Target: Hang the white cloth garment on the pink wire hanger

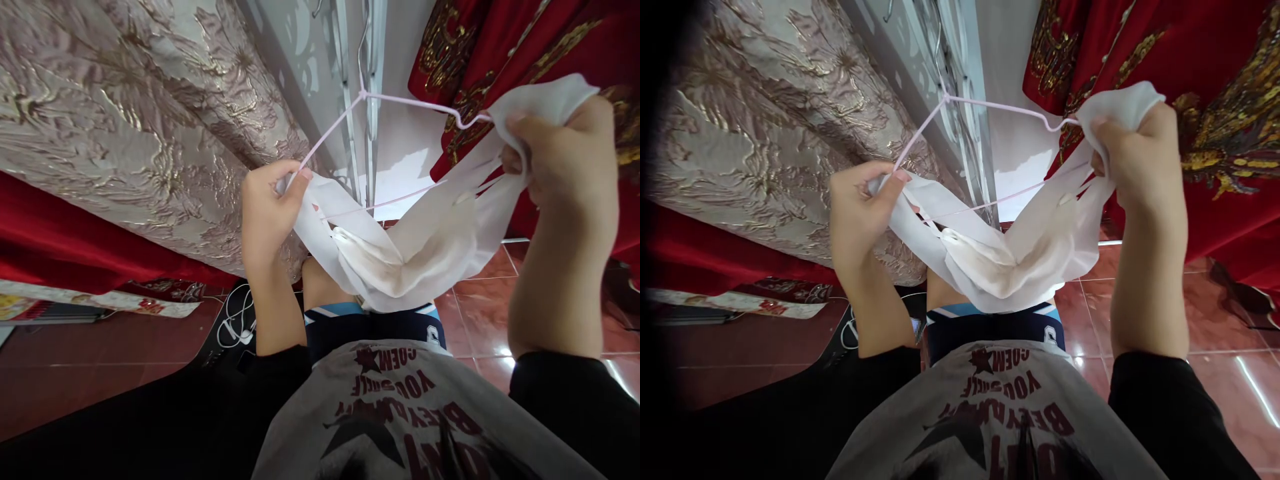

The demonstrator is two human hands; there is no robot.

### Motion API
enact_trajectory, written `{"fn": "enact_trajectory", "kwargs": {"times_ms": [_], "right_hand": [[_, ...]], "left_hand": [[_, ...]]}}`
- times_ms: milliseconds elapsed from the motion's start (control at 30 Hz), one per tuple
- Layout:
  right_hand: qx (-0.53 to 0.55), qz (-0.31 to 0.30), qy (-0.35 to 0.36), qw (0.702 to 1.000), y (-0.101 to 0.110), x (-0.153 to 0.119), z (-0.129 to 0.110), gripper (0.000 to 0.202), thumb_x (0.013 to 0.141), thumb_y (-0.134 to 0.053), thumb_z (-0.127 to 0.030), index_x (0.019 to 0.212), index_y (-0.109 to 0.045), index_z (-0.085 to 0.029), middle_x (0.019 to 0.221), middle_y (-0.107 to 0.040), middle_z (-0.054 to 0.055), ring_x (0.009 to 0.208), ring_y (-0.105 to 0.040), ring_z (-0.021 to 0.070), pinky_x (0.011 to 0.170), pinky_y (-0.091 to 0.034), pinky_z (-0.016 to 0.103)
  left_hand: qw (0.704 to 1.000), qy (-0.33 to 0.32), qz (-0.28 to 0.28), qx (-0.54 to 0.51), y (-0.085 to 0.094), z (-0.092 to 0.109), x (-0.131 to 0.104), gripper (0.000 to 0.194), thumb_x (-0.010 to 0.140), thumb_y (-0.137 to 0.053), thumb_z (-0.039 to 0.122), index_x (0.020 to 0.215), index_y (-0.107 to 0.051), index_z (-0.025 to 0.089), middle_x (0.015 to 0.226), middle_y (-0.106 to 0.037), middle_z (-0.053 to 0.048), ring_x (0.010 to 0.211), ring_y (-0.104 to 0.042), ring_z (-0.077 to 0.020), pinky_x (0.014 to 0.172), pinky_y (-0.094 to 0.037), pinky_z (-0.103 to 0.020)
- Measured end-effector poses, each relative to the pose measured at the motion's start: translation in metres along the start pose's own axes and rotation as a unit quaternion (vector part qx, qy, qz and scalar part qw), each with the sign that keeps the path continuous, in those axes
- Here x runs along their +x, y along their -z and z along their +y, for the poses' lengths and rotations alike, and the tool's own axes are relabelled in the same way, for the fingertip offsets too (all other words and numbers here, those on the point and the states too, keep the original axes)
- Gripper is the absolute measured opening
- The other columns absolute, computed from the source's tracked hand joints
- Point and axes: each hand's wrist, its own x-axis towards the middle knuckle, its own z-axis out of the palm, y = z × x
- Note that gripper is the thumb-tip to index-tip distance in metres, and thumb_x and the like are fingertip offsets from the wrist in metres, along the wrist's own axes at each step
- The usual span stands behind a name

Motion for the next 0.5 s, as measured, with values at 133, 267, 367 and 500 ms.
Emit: {"fn": "enact_trajectory", "kwargs": {"times_ms": [133, 267, 367, 500], "right_hand": [[-0.034, -0.045, 0.027, 0.998, -0.013, -0.001, -0.006, 0.028, 0.086, -0.051, 0.002, 0.068, -0.063, -0.015, 0.042, -0.047, -0.006, 0.031, -0.034, 0.004, 0.037, -0.017, 0.025], [0.046, 0.041, 0.014, 0.998, -0.011, 0.018, 0.013, 0.026, 0.084, -0.049, 0.007, 0.076, -0.058, -0.015, 0.056, -0.059, -0.006, 0.035, -0.037, 0.003, 0.039, -0.018, 0.025], [0.023, 0.065, -0.049, 0.996, -0.001, 0.026, 0.022, 0.029, 0.086, -0.05, 0.007, 0.072, -0.052, -0.019, 0.049, -0.054, -0.006, 0.035, -0.032, 0.0032, 0.043, -0.012, 0.027], [-0.059, -0.02, -0.038, 0.997, 0.01, 0.013, 0.012, 0.023, 0.09, -0.055, -0.006, 0.069, -0.06, -0.015, 0.052, -0.057, -0.002, 0.038, -0.03, 0.0025, 0.046, -0.016, 0.027]], "left_hand": [[0.999, -0.022, -0.009, 0.03, 0.002, -0.004, 0.002, 0.013, 0.089, -0.077, 0.024, 0.077, -0.073, 0.019, 0.068, -0.066, -0.001, 0.066, -0.06, -0.016, 0.051, -0.04, -0.022], [0.995, -0.062, -0.025, 0.069, 0.005, -0.01, 0.003, 0.018, 0.094, -0.072, 0.035, 0.082, -0.075, 0.02, 0.07, -0.066, -0.002, 0.071, -0.06, -0.0173, 0.052, -0.042, -0.023], [0.992, -0.089, -0.034, 0.084, 0.008, -0.01, 0.003, 0.02, 0.096, -0.069, 0.034, 0.085, -0.077, 0.019, 0.069, -0.068, -0.001, 0.068, -0.058, -0.016, 0.051, -0.039, -0.024], [0.987, -0.119, -0.007, 0.108, 0.007, -0.007, 0.003, 0.017, 0.094, -0.069, 0.02, 0.081, -0.08, 0.017, 0.062, -0.068, 0.001, 0.058, -0.054, -0.0127, 0.05, -0.036, -0.023]]}}
